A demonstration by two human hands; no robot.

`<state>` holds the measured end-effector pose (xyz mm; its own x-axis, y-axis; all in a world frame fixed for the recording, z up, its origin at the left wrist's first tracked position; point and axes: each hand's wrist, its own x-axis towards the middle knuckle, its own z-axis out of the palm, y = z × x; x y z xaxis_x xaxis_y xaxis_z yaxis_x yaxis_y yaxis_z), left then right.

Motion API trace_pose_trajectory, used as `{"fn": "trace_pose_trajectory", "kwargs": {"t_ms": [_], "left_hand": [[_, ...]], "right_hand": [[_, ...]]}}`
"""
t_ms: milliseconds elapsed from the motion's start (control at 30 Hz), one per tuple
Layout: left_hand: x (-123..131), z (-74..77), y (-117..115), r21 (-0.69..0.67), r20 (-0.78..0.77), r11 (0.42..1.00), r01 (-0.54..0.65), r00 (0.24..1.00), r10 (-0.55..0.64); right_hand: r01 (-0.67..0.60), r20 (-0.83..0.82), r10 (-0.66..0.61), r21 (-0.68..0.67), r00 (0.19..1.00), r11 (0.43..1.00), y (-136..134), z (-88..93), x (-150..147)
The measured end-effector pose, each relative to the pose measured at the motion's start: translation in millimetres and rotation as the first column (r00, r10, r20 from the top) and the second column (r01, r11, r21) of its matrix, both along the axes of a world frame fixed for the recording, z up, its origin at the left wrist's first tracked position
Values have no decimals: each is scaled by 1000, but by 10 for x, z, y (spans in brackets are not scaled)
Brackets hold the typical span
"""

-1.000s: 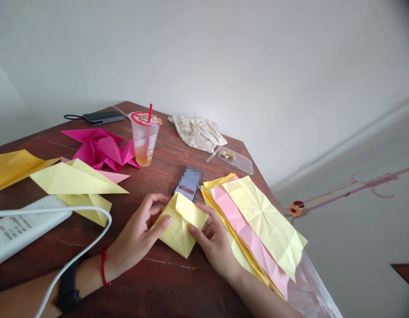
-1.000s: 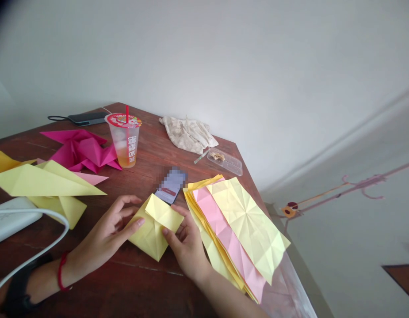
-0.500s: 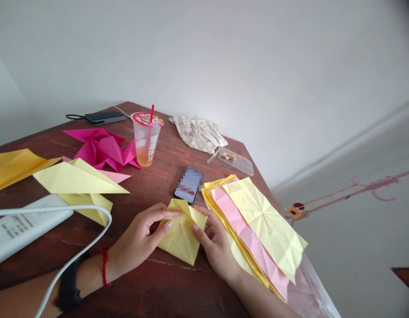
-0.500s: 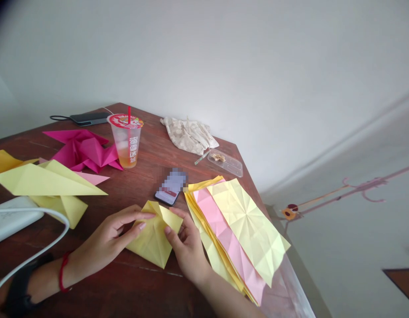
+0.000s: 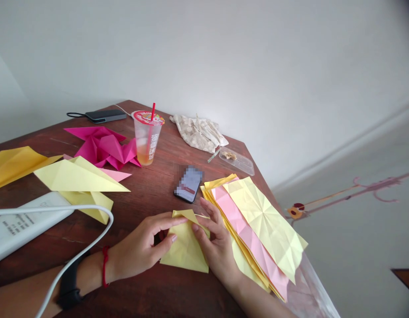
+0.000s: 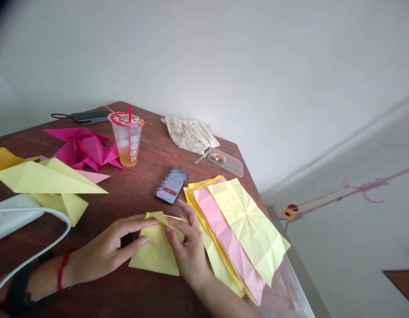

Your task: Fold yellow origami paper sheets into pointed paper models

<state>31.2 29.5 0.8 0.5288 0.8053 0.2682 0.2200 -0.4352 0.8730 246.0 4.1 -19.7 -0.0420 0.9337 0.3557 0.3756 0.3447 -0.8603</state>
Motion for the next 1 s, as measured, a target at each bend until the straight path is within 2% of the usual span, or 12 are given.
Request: {"fn": "trace_pose_trajectory", "kwargs": {"t_ms": [300, 500, 767, 900, 1000], "left_hand": [[22, -67, -20, 5, -41, 994, -111, 993, 111], [31, -84, -38, 77, -69, 994, -75, 994, 80], [37, -108, -108, 291, -181, 954, -78, 974, 135], [38, -65, -113, 324, -256, 944, -62, 955, 151], [37, -45, -93, 285, -212, 957, -53, 970, 117]], "right_hand": [[-6, -61, 8, 39, 998, 999, 14, -71, 19], [-13, -112, 17, 37, 994, 999, 26, -55, 16], [-8, -123, 11, 25, 992, 1000, 19, -22, 5], [9, -60, -10, -17, 998, 1000, 5, -8, -6], [17, -24, -18, -34, 1000, 999, -8, 5, -5]]}}
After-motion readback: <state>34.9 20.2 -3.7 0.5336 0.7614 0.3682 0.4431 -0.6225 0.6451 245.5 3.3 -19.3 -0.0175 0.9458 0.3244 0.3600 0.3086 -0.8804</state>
